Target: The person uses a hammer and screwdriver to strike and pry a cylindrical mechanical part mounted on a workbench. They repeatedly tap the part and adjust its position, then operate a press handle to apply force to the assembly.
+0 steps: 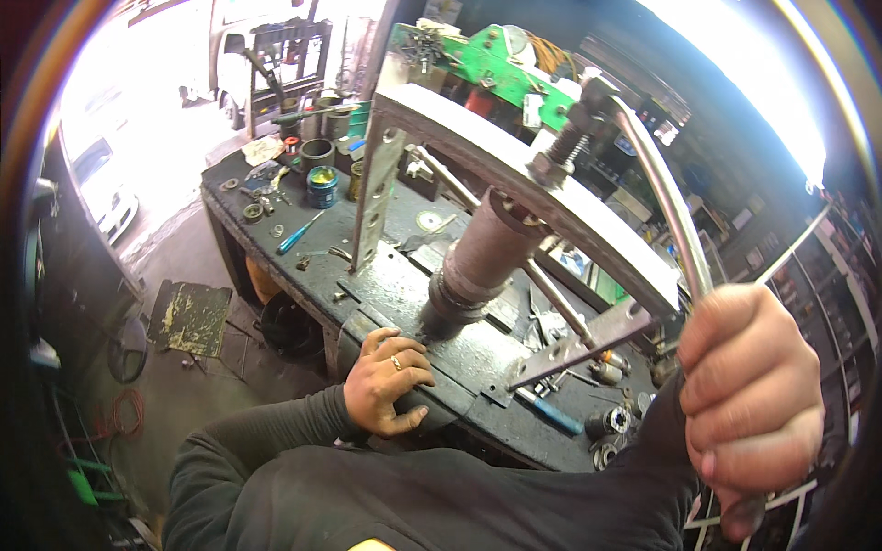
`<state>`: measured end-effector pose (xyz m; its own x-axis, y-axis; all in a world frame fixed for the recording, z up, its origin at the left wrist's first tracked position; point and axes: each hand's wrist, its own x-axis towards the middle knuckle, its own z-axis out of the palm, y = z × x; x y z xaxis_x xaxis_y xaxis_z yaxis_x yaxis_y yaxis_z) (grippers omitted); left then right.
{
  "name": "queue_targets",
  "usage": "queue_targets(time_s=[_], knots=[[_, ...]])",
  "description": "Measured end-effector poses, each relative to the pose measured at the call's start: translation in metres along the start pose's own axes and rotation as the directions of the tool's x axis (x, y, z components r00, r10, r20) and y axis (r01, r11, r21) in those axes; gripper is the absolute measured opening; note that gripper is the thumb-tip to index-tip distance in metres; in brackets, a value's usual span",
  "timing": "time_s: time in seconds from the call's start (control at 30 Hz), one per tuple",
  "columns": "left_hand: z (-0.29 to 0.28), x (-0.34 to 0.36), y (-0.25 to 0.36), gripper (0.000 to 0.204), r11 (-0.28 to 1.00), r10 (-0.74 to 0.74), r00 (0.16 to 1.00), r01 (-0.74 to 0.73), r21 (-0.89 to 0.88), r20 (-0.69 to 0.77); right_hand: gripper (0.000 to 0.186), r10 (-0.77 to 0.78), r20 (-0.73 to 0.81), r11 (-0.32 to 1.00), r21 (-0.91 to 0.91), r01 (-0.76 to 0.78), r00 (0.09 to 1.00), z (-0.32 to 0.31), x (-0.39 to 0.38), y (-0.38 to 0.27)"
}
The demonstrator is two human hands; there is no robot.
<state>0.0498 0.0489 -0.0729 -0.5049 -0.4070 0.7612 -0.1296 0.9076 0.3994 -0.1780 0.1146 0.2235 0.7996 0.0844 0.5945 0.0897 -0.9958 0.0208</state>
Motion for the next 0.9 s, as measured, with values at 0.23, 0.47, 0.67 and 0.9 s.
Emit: queue_targets(time_s=[0.23, 0.47, 0.67, 0.9], knots=[[-0.004, 0.003, -0.001, 0.034, 0.996, 0.073, 0.997, -0.075, -0.039, -0.033, 0.036, 0.083, -0.071, 0.997, 0.011, -0.082, 0.994, 0.012, 0.013, -0.010], [-0.006, -0.008, -0.016, 0.029, 0.984, 0.121, 0.991, -0.128, -0.123, -0.064, 0.033, 0.306, -0.278, 0.947, -0.008, -0.321, 0.911, 0.025, 0.003, -0.023], [-0.021, 0.000, -0.033, 0.036, 0.878, 0.388, 0.899, -0.293, -0.378, 0.204, 0.025, 0.395, -0.613, 0.910, 0.157, -0.384, 0.685, 0.045, 0.002, -0.040], [-0.033, 0.010, -0.056, 0.036, 0.808, 0.574, 0.787, -0.500, -0.311, 0.227, 0.032, 0.576, -0.701, 0.347, -0.255, -0.903, 0.420, 0.060, 0.036, -0.074]])
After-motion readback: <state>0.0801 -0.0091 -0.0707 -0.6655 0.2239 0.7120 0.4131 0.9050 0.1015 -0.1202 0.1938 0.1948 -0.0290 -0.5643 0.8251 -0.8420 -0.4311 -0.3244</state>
